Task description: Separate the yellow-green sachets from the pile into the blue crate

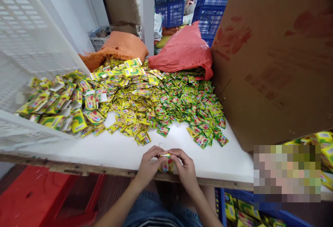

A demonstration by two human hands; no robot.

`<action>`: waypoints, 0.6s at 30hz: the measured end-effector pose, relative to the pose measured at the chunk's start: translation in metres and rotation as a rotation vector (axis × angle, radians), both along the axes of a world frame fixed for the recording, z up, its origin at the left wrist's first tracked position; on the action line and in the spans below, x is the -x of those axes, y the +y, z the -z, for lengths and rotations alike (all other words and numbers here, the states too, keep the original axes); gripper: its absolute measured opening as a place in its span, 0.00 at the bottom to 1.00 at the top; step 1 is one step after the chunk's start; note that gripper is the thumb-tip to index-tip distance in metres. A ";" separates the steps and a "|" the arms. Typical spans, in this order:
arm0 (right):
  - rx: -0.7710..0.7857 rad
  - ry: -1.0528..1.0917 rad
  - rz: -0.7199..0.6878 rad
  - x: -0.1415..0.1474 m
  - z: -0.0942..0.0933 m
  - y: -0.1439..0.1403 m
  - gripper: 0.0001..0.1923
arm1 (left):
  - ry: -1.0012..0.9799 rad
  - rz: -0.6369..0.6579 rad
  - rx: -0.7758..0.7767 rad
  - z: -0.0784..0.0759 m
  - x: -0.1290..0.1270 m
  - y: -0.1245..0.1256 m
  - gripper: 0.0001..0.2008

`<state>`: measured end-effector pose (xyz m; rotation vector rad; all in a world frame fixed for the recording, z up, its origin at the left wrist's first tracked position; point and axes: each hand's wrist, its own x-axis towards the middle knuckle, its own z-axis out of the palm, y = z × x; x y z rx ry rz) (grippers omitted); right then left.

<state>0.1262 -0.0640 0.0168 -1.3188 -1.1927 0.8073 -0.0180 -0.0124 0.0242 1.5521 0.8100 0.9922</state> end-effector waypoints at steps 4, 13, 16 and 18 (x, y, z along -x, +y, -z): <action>-0.032 -0.106 0.010 0.001 -0.007 0.002 0.06 | 0.007 -0.033 0.056 0.001 -0.003 -0.004 0.08; -0.005 -0.587 -0.222 -0.007 -0.049 0.025 0.04 | -0.052 -0.064 0.149 0.000 -0.008 -0.010 0.18; 0.003 -0.514 -0.278 -0.011 -0.051 0.029 0.05 | -0.061 -0.066 0.171 0.001 -0.008 -0.010 0.18; 0.003 -0.441 -0.306 -0.013 -0.050 0.030 0.05 | -0.071 -0.065 0.181 0.002 -0.008 -0.010 0.18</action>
